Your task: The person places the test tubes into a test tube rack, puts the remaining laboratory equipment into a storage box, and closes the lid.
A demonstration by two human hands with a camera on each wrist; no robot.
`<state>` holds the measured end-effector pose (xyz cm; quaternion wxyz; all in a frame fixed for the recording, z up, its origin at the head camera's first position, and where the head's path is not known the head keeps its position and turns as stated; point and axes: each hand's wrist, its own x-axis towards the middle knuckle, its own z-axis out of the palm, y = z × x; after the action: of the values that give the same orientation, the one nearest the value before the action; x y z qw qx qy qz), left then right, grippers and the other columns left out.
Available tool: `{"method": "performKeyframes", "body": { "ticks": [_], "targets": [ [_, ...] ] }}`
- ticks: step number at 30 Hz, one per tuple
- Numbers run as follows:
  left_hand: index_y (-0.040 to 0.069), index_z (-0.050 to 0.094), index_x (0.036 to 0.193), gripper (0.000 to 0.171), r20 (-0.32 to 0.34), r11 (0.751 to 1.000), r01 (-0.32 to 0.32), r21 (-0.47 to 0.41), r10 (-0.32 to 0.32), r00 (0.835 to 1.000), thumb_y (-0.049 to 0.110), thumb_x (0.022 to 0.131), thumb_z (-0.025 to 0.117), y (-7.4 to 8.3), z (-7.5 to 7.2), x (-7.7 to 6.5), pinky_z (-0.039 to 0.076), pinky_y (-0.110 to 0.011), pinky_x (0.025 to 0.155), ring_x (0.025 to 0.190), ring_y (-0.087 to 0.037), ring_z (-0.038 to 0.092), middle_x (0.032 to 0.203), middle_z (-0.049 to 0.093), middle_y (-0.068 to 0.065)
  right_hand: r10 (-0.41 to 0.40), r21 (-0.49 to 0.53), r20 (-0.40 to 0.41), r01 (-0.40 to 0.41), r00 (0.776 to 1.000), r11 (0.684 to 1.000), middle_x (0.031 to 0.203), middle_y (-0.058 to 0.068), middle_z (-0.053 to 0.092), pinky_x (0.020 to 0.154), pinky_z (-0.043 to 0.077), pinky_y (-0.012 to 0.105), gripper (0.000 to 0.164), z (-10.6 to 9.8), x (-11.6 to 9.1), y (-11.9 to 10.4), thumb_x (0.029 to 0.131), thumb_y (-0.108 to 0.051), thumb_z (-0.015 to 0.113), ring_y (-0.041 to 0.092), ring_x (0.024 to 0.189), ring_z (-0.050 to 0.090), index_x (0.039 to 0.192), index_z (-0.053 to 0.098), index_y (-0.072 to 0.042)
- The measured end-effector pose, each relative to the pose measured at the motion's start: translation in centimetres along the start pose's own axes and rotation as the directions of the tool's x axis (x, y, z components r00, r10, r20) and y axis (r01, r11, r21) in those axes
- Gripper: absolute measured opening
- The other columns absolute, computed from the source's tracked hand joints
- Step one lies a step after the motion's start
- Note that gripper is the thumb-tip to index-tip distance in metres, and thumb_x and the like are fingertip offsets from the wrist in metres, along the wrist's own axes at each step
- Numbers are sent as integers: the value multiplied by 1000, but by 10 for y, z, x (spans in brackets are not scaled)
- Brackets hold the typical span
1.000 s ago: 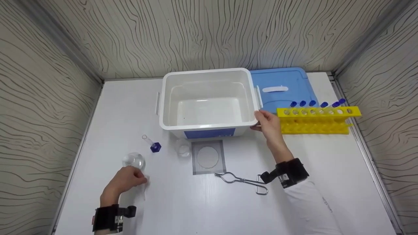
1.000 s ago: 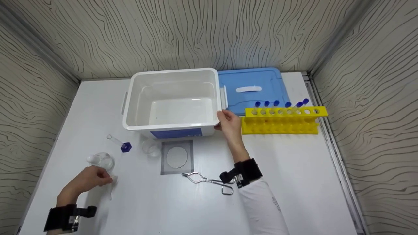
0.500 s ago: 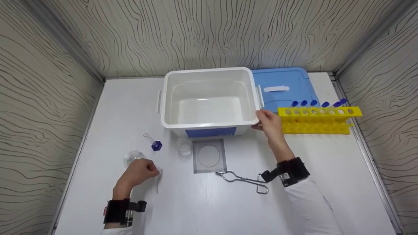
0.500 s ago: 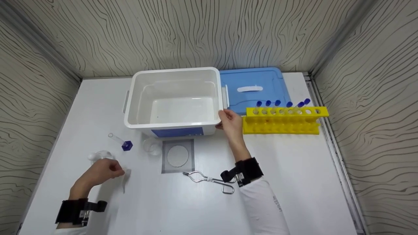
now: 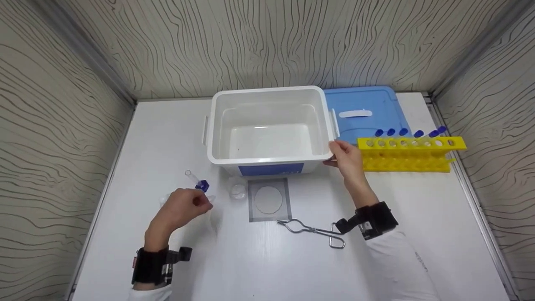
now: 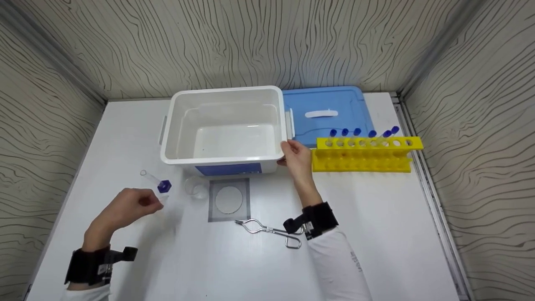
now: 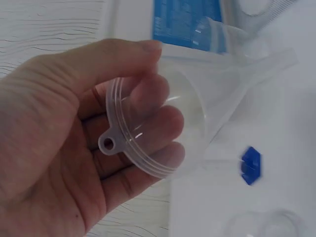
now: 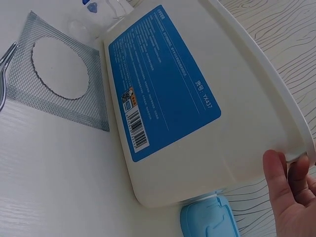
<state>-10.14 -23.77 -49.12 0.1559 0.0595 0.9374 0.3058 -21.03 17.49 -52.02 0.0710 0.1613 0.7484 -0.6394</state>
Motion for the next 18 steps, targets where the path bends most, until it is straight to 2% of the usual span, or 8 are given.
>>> {"method": "performKeyframes", "body": {
  "ticks": [5, 11, 14, 18],
  "targets": [
    [15, 72, 78, 8, -63, 992, -126, 3, 126, 990, 15, 85, 73, 25, -19, 1, 48, -20, 61, 67, -6, 58, 72, 70, 5, -3, 2, 2, 3, 1000, 1000, 122, 17, 65, 78, 61, 23, 52, 0, 0, 0, 102, -38, 51, 10, 84, 67, 140, 53, -2],
    [16, 74, 82, 5, -121, 986, -168, -12, 165, 979, 16, 86, 74, 51, -40, 9, 53, -23, 68, 74, -8, 65, 78, 74, 4, -31, 19, 5, 31, 1000, 999, 120, 18, 65, 77, 61, 24, 50, -1, -1, 0, 102, -36, 52, 10, 81, 67, 137, 55, -1],
    [13, 74, 84, 4, -171, 979, -200, -38, 190, 967, 15, 88, 73, 59, -48, 17, 54, -22, 69, 76, -10, 67, 80, 75, 2, -27, 23, 4, 27, 1000, 999, 120, 20, 64, 77, 61, 24, 50, -1, -1, 0, 102, -36, 52, 10, 81, 67, 137, 55, 0],
    [11, 73, 88, 6, -238, 968, -241, -67, 219, 946, 17, 89, 73, 69, -55, 33, 58, -29, 76, 83, -15, 70, 84, 76, -1, -25, 37, 7, 25, 1000, 999, 122, 23, 63, 76, 61, 24, 49, 0, -2, 0, 102, -33, 52, 9, 79, 67, 137, 54, 1]
  ]
}}
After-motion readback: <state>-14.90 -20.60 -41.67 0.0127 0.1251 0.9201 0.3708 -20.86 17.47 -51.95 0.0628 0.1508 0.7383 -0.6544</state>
